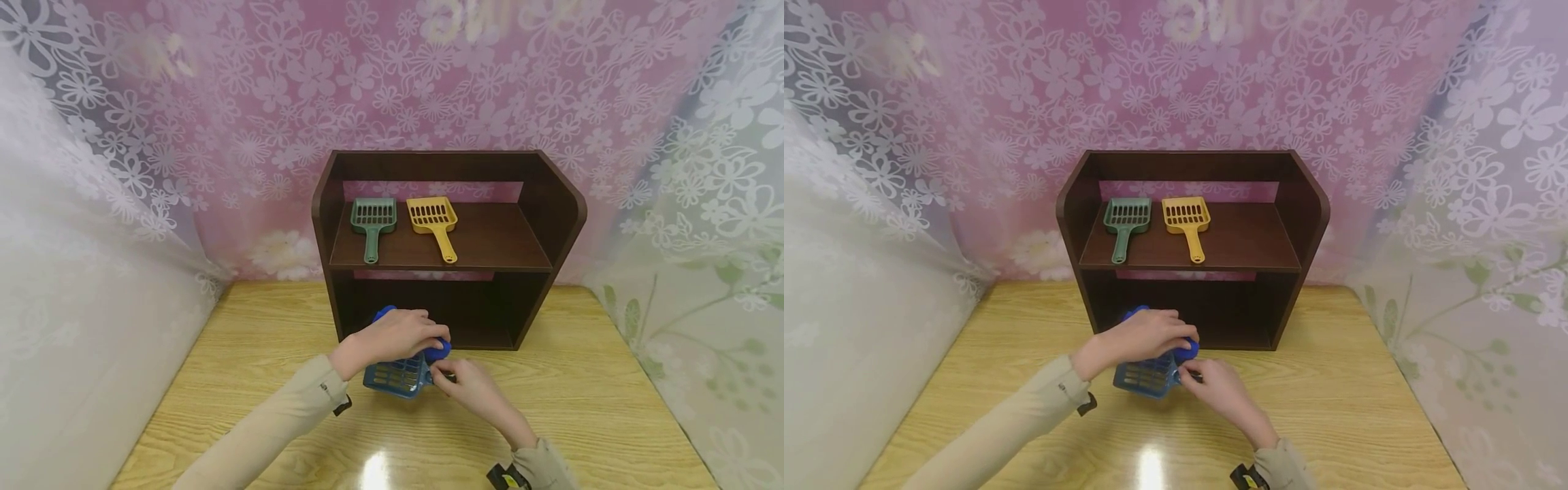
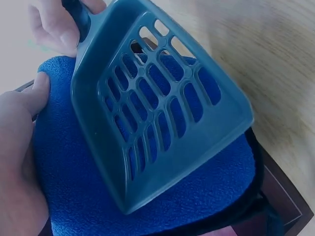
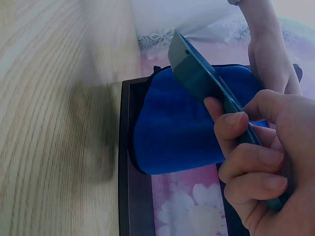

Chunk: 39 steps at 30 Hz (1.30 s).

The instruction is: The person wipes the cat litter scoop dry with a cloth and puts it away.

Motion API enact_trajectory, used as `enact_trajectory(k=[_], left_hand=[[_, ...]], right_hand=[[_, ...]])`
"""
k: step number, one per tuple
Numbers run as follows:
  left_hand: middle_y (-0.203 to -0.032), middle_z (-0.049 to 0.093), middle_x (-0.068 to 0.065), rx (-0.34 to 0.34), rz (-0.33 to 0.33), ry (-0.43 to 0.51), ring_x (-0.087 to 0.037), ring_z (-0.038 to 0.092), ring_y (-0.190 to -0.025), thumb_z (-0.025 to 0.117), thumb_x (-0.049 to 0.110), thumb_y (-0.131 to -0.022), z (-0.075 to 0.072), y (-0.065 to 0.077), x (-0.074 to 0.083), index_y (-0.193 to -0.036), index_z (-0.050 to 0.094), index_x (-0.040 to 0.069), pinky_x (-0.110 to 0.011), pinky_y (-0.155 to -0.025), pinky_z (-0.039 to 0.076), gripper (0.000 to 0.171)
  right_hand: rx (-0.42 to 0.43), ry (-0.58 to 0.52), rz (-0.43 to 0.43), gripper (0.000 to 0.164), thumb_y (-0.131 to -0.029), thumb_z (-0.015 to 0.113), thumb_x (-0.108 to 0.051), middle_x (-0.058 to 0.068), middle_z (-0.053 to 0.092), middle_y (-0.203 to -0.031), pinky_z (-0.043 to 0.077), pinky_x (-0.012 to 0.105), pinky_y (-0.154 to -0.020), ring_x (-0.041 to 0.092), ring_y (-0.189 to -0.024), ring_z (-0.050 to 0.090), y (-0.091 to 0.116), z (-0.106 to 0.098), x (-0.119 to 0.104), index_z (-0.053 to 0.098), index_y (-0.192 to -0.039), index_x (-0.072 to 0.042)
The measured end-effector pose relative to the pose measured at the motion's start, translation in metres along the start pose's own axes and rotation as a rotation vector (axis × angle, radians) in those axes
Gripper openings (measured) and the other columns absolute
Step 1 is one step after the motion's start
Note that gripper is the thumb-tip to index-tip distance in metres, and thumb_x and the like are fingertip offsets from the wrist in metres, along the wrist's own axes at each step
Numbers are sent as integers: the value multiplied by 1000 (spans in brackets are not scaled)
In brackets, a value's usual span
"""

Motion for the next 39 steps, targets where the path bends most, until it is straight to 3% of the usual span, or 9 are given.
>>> enact_trajectory(k=[4, 8, 15, 23, 27, 35, 39], left_hand=[[-105, 71, 14, -3, -35, 53, -6, 53, -84, 47, 36, -108, -4, 2, -5, -122, 65, 27, -17, -71, 45, 24], [-103, 69, 11, 35, -72, 101, -6, 55, -85, 47, 36, -108, -7, 7, -13, -122, 65, 27, -18, -72, 49, 24], [-101, 68, 10, 106, -122, 123, -7, 55, -84, 49, 35, -107, -14, 22, -29, -123, 65, 27, -21, -70, 50, 23], [-100, 69, 10, 125, -172, 62, -7, 60, -85, 54, 34, -105, -24, 38, -44, -120, 66, 27, -22, -69, 51, 20], [-98, 70, 10, 112, -183, 40, -7, 60, -84, 54, 35, -105, -22, 36, -41, -118, 66, 26, -21, -69, 52, 20], [-88, 68, 7, 155, -122, -20, -8, 57, -74, 55, 34, -105, -17, 20, -21, -116, 67, 24, -19, -59, 47, 19], [-85, 66, 7, 149, -108, -42, -8, 54, -71, 54, 34, -106, -15, 13, -14, -116, 67, 25, -18, -57, 44, 19]], right_hand=[[38, 40, -12, 15, -100, 60, -16, -15, 44, -60, 30, 20, -50, -2, -49, 36, 0, -3, -1, 72, -91, -14], [72, 88, -20, 15, -99, 62, -17, -15, 42, -59, 27, 20, -50, -2, -49, 31, 0, -6, -3, 76, -96, -11], [116, 135, -22, 15, -99, 64, -19, -5, 75, -88, 37, 20, -52, -3, -53, 42, 5, -11, -3, 78, -103, -13], [221, 223, -84, 11, -96, 68, -17, -10, 68, -70, 23, 19, -44, -4, -43, 25, 10, -16, 4, 78, -101, -14], [264, 252, -141, 9, -94, 70, -14, -11, 64, -64, 21, 18, -43, -5, -42, 22, 12, -17, 3, 78, -99, -14], [276, 300, -190, 10, -94, 70, -19, -5, 74, -80, 24, 17, -43, -7, -45, 26, 11, -15, -3, 77, -101, -15], [277, 283, -192, 10, -94, 70, -18, -6, 72, -76, 23, 17, -42, -6, -44, 25, 11, -15, -5, 77, -102, -15]])
Point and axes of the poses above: each hand's wrist, its own y-axis away from the middle knuckle, its own z-axis out of the palm, x = y × z, the point moved 7 cm from there along -y, towards the middle knuckle
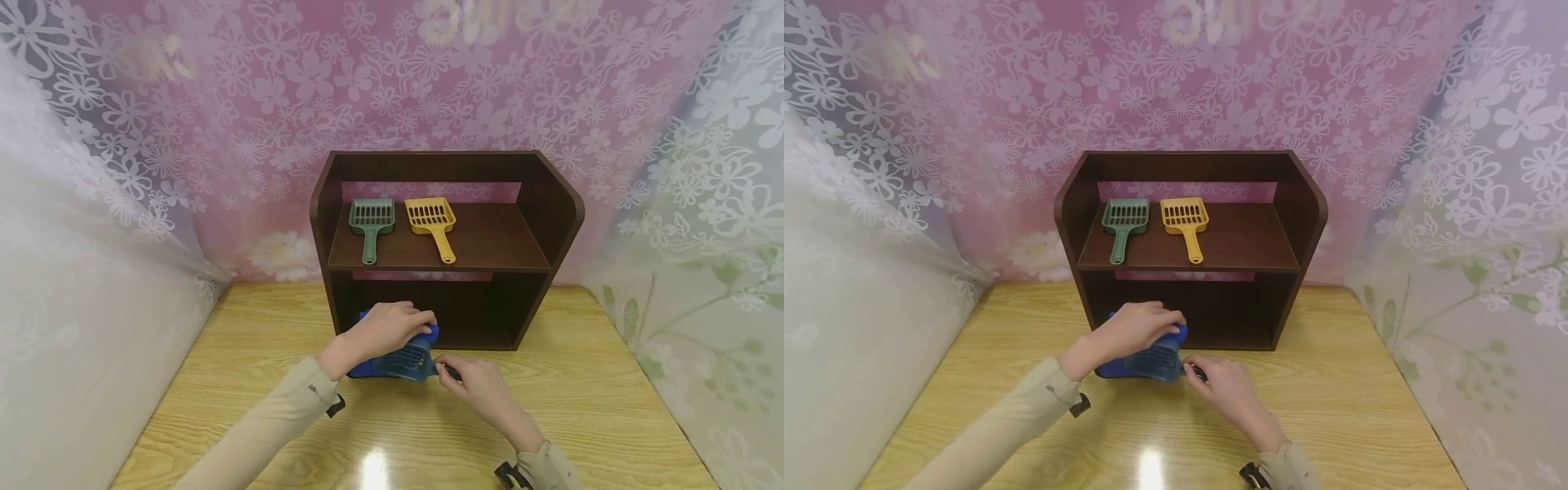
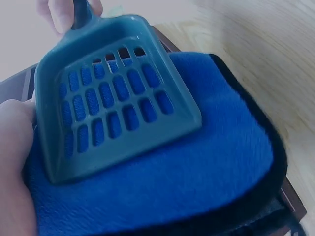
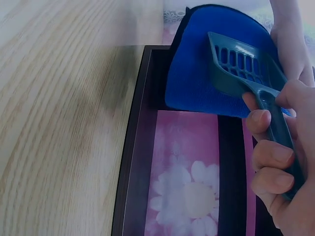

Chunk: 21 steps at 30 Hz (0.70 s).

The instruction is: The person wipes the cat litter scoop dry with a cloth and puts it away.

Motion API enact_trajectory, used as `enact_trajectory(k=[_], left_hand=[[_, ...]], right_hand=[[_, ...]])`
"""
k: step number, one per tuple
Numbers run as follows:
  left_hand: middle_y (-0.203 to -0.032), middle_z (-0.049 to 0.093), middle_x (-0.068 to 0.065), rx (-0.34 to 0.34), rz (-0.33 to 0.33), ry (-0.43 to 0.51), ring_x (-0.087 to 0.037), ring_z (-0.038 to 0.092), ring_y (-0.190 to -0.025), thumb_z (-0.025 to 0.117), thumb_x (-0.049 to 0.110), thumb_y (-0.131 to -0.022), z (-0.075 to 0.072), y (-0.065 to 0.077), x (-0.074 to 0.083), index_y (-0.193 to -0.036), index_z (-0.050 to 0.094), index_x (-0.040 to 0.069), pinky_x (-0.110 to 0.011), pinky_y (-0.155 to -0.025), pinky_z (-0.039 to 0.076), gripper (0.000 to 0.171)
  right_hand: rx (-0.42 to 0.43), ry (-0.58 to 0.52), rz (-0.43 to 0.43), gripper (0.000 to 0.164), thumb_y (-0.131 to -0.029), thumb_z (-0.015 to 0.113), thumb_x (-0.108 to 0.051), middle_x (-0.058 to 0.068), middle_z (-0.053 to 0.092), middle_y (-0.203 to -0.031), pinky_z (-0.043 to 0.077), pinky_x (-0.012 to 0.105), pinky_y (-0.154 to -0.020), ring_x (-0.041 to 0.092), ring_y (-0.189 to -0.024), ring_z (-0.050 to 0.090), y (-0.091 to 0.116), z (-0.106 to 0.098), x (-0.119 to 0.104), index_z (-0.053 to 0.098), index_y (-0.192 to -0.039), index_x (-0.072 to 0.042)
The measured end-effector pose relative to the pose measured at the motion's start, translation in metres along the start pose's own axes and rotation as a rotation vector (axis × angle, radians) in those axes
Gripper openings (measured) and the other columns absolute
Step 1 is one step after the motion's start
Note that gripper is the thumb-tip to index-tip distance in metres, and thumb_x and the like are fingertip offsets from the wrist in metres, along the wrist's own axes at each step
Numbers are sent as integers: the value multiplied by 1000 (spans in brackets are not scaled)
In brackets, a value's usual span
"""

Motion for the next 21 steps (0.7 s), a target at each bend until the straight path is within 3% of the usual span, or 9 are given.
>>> enact_trajectory(k=[8, 13, 21], left_hand=[[-91, 69, 12, -46, 51, -69, -7, 55, -79, 50, 36, -107, 3, -6, 17, -114, 67, 26, -19, -70, 48, 21], [-102, 71, 17, -42, 107, -85, -6, 51, -82, 50, 35, -107, 2, -6, 25, -115, 67, 28, -17, -71, 43, 20], [-101, 68, 18, -33, 148, -128, -7, 50, -85, 54, 33, -106, 1, 1, 24, -113, 66, 29, -18, -74, 43, 14]], right_hand=[[-14, -36, -46, 13, -96, 68, -17, 1, 77, -90, 35, 15, -46, -8, -50, 41, -1, 3, -4, 77, -104, -10], [-28, -79, -49, 15, -97, 66, -14, 2, 76, -86, 30, 16, -44, -9, -47, 33, -2, 4, -5, 77, -105, -7], [-52, -107, -23, 14, -99, 65, -16, -2, 74, -82, 29, 17, -44, -8, -47, 29, -1, 3, -3, 77, -104, -10]])
Point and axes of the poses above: each hand's wrist, its own y-axis away from the middle knuckle, its own z-axis out of the palm, x = y × z, the point moved 7 cm from there along -y, towards the middle knuckle
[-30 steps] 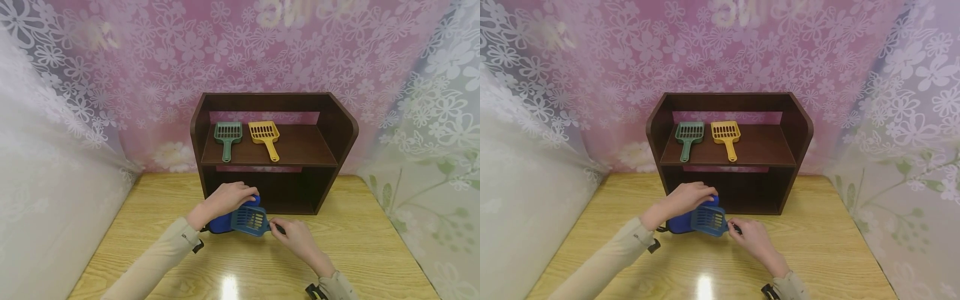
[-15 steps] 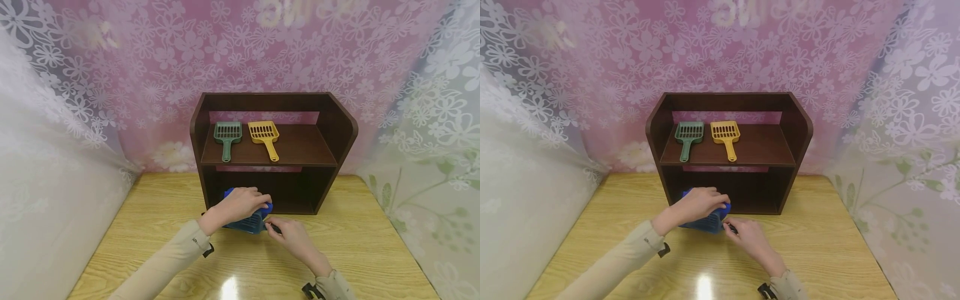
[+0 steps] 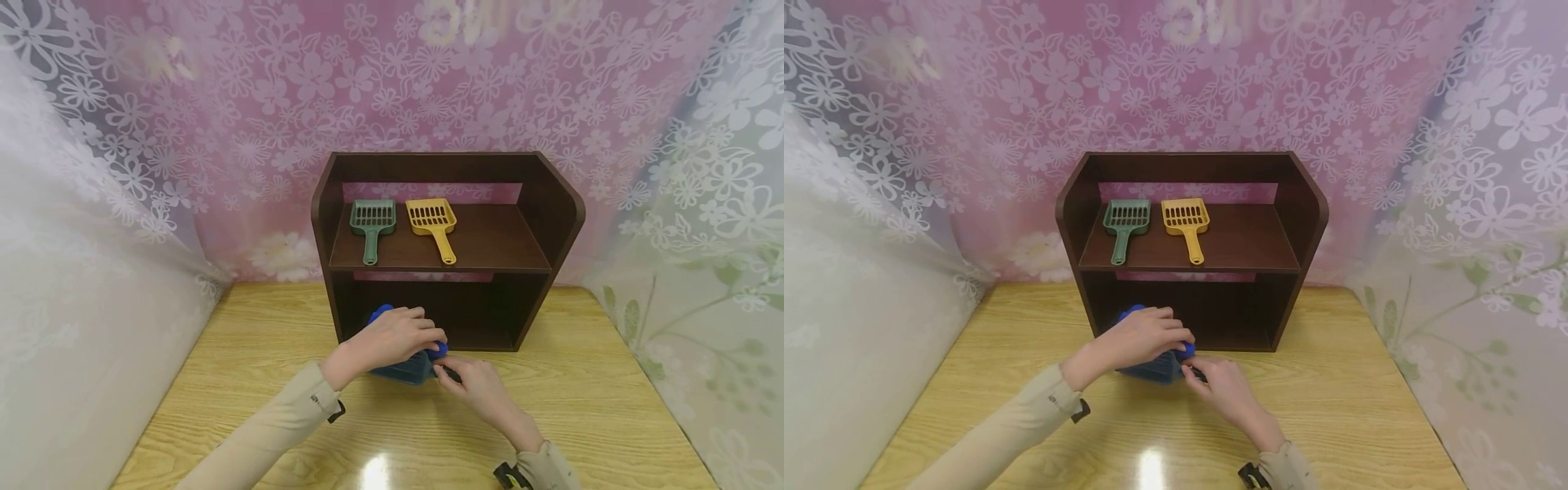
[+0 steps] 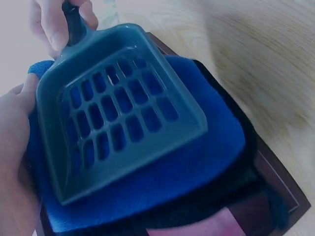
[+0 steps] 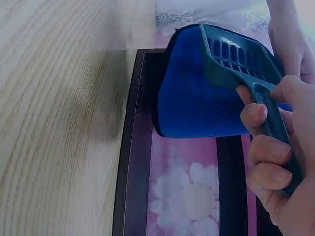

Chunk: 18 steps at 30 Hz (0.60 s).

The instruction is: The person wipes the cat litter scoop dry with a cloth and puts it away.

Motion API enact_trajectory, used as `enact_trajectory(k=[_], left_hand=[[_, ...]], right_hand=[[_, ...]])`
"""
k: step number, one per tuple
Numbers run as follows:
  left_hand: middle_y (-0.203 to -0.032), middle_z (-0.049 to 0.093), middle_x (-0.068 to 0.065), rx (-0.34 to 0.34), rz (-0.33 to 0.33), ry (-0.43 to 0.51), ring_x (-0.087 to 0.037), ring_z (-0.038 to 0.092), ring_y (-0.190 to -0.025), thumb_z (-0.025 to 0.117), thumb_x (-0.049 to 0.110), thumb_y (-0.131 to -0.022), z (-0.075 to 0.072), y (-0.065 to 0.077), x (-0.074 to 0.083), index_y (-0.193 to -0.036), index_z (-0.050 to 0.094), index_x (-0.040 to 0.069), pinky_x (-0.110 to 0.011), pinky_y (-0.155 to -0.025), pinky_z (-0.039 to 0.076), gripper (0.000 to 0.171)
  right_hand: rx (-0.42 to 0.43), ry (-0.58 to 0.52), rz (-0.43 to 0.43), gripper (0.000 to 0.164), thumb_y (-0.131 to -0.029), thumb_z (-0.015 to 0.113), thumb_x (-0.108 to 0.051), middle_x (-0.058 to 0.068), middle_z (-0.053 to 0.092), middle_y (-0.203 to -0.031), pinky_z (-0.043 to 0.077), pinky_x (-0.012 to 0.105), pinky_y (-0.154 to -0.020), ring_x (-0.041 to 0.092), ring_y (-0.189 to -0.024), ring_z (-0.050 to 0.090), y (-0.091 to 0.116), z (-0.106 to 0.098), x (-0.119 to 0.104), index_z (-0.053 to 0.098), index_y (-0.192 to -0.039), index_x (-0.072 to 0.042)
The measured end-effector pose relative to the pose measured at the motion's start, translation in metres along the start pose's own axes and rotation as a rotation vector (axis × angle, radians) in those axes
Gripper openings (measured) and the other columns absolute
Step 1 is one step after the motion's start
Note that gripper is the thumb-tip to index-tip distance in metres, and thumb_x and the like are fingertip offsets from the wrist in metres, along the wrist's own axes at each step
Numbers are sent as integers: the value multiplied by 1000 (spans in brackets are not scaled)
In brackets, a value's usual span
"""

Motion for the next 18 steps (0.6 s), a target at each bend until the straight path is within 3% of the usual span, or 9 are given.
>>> enact_trajectory(k=[6, 15, 18], left_hand=[[-107, 68, 18, 16, -22, 53, -7, 52, -90, 51, 34, -107, 3, 11, -7, -118, 67, 31, -18, -78, 45, 19], [-112, 68, 16, -13, -94, 109, -7, 54, -92, 50, 35, -107, 3, 19, -17, -123, 67, 31, -20, -81, 49, 24], [-111, 68, 15, 5, -102, 119, -7, 55, -92, 51, 34, -107, 4, 23, -21, -123, 67, 30, -20, -81, 50, 23]], right_hand=[[1, 18, -33, 11, -99, 66, -15, -4, 74, -82, 28, 15, -44, -9, -48, 30, 1, 0, 0, 76, -102, -12], [-25, 19, 24, 11, -99, 66, -18, -5, 74, -83, 31, 17, -45, -8, -50, 38, 0, 0, 3, 77, -100, -14], [-28, 12, 33, 12, -100, 65, -19, -5, 75, -86, 34, 17, -47, -8, -52, 41, 2, 0, 5, 76, -100, -15]])
Point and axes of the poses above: each hand's wrist, its own y-axis away from the middle knuckle, its own z-axis out of the palm, x = y × z, the point moved 7 cm from there along -y, towards the middle knuckle
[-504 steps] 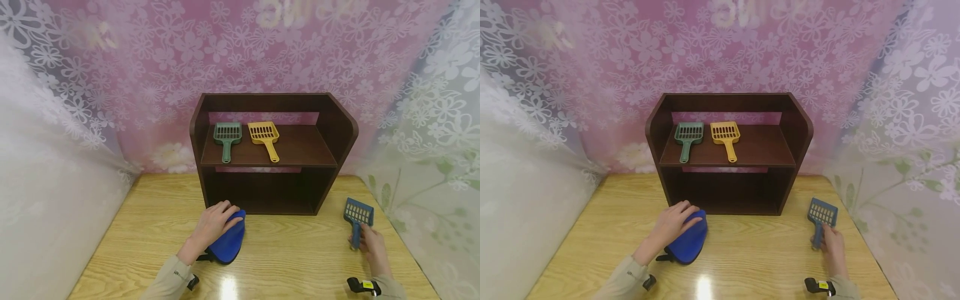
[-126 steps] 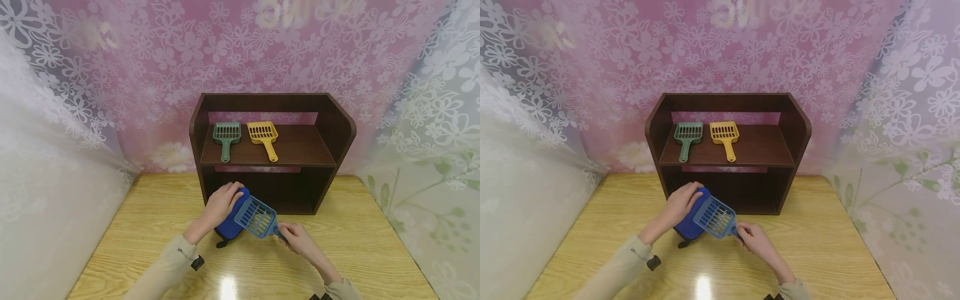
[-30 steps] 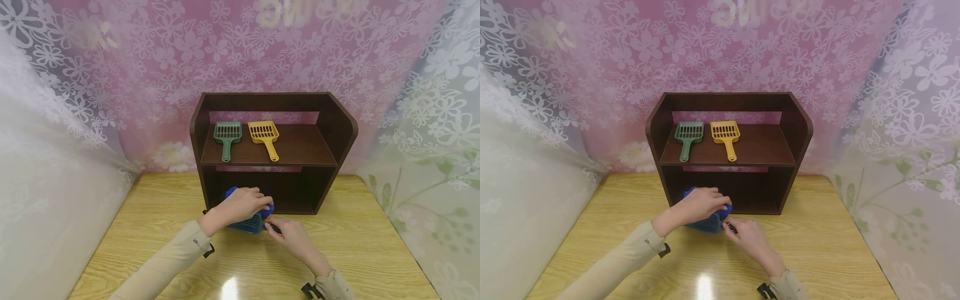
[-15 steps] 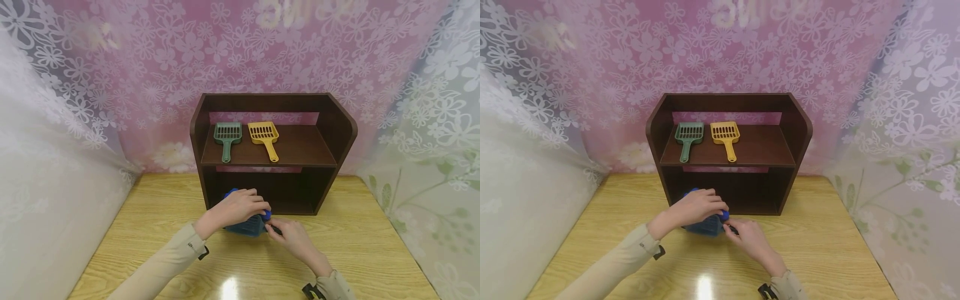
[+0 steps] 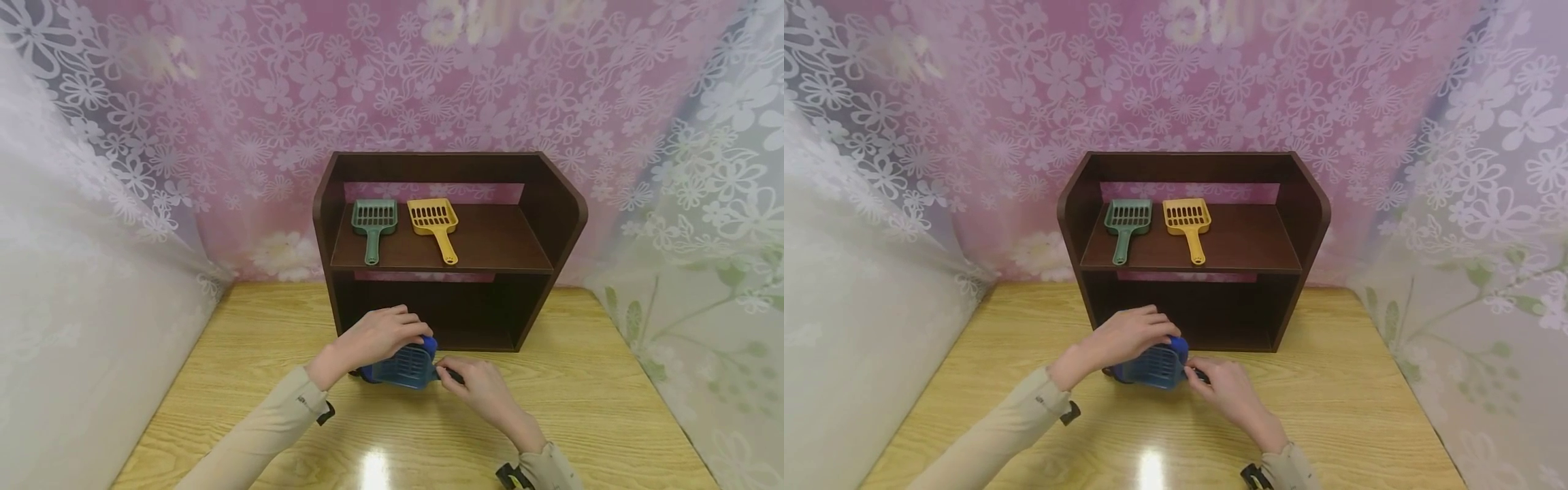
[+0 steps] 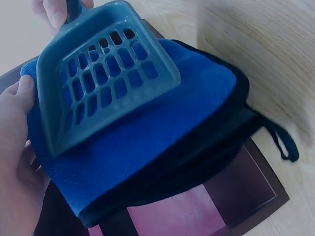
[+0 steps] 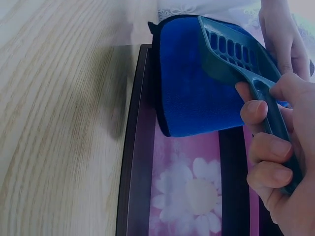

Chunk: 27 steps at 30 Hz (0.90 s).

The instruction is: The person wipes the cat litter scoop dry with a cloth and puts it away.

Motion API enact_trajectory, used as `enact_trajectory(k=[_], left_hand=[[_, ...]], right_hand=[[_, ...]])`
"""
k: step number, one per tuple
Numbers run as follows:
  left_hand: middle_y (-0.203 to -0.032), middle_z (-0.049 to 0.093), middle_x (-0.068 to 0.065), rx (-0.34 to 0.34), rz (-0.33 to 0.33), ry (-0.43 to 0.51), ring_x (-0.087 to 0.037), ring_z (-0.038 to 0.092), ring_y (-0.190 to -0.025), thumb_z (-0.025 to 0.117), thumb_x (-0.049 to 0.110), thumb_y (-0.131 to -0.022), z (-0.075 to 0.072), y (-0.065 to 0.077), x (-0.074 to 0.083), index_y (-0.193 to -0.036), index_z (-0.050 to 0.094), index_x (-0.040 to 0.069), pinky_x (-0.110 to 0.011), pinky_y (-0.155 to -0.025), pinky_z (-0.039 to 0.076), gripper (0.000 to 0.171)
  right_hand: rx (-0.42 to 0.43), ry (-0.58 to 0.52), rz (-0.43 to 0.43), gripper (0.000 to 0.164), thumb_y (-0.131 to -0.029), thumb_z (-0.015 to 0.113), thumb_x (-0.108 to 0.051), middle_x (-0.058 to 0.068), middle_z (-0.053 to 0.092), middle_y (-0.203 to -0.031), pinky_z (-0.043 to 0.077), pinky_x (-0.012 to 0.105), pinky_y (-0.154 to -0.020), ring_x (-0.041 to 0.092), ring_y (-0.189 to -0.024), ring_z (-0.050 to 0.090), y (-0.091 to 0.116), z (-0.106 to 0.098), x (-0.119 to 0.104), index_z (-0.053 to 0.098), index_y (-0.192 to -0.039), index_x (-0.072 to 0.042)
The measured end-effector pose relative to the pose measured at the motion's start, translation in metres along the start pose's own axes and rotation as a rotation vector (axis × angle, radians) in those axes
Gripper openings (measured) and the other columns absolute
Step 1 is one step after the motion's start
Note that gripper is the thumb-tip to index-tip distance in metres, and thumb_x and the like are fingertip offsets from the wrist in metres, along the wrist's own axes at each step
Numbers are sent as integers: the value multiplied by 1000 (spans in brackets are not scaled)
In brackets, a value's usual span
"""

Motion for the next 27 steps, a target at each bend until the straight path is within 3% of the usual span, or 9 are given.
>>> enact_trajectory(k=[7, 17, 25, 27], left_hand=[[-109, 68, 13, 79, -32, 44, -6, 59, -94, 55, 31, -106, -5, 11, -13, -121, 68, 28, -20, -81, 51, 21], [-111, 69, 10, 109, -243, 171, -8, 64, -98, 51, 30, -107, 5, 28, -38, -126, 65, 26, -26, -76, 55, 23], [-111, 71, 4, 178, -302, 246, -11, 69, -95, 51, 28, -107, 6, 35, -46, -124, 64, 22, -31, -78, 56, 22], [-109, 72, 3, 201, -338, 263, -12, 70, -93, 52, 27, -107, 6, 39, -49, -123, 64, 21, -31, -76, 56, 21]], right_hand=[[37, 7, 23, 11, -99, 66, -19, -5, 76, -86, 39, 18, -51, -8, -55, 46, 5, -4, 8, 76, -100, -17], [23, 6, 153, 13, -100, 65, -23, -6, 74, -81, 41, 23, -54, -3, -56, 51, 7, -6, 27, 77, -102, -18], [30, -15, 187, 15, -101, 64, -23, -3, 76, -87, 50, 26, -60, 3, -61, 62, 9, -8, 36, 77, -105, -16], [35, -53, 206, 14, -102, 62, -23, -7, 72, -80, 48, 27, -60, 4, -61, 58, 10, -10, 39, 75, -101, -17]])
Point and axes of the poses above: each hand's wrist, its own y-axis away from the middle knuckle, its own z-axis out of the palm, x = y × z, the point moved 7 cm from there along -y, towards the middle knuckle
